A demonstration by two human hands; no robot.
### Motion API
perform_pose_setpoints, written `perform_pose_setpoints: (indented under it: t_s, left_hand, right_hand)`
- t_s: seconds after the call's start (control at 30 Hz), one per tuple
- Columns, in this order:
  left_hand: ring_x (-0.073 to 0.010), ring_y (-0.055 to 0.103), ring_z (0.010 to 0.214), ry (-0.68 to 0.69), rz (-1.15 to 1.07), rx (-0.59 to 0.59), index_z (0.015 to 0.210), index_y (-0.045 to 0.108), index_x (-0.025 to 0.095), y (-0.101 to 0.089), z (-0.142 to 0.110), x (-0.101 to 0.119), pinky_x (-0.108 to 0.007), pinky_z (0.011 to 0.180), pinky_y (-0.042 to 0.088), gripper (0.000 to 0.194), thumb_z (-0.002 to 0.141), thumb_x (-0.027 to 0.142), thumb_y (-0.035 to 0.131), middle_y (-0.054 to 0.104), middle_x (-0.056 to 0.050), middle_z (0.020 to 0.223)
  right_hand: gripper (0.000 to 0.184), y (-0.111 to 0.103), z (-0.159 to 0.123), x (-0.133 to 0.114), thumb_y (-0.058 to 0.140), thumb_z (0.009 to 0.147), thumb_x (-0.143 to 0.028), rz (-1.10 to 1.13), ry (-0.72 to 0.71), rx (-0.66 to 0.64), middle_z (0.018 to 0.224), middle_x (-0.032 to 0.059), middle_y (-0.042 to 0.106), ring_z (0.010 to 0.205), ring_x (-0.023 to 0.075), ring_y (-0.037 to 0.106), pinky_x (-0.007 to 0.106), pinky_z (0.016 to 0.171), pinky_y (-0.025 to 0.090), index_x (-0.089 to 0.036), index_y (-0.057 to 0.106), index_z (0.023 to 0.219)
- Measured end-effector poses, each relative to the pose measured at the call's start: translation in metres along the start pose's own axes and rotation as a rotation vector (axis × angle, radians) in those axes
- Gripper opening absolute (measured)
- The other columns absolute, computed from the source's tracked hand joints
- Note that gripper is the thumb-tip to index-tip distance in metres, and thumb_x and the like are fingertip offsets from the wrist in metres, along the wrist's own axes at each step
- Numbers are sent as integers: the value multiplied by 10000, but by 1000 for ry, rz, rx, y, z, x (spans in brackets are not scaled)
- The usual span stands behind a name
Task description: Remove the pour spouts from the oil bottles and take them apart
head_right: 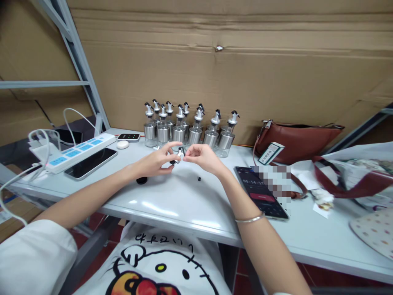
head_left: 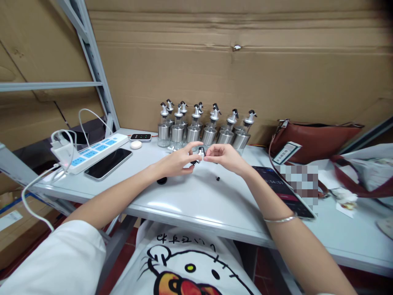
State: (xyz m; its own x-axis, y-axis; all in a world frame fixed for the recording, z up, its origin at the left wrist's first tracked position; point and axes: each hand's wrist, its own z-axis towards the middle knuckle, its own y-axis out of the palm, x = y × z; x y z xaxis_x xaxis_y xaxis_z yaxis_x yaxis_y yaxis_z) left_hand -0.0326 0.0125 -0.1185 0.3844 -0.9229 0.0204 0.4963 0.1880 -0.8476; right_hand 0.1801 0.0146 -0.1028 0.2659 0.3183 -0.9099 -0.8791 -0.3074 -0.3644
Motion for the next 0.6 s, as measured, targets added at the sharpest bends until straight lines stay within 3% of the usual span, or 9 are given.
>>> perform_pose_setpoints:
  t_s: [0.27, 0.6]
  left_hand:
    - [-165, 591, 902, 2, -4, -31, 1012, 534, 164, -1, -1, -2, -358, 800, 505, 225, 797, 109, 492, 378, -182, 1352]
    - [-211, 556, 1075, -2, 14, -4, 1004, 551, 162, -1, 0, -1, -394, 871, 482, 208, 811, 113, 493, 420, -178, 1345]
  right_hand:
    - [391, 1, 0, 0, 775, 529, -453, -11, -8, -10, 599, -26, 550, 558, 95, 477, 263, 566, 375, -154, 568, 673]
    - [373, 1, 0, 0, 776, 546, -436, 3, -11, -21, 609, -26, 560, 573, 100, 494, 272, 589, 394, -157, 570, 683]
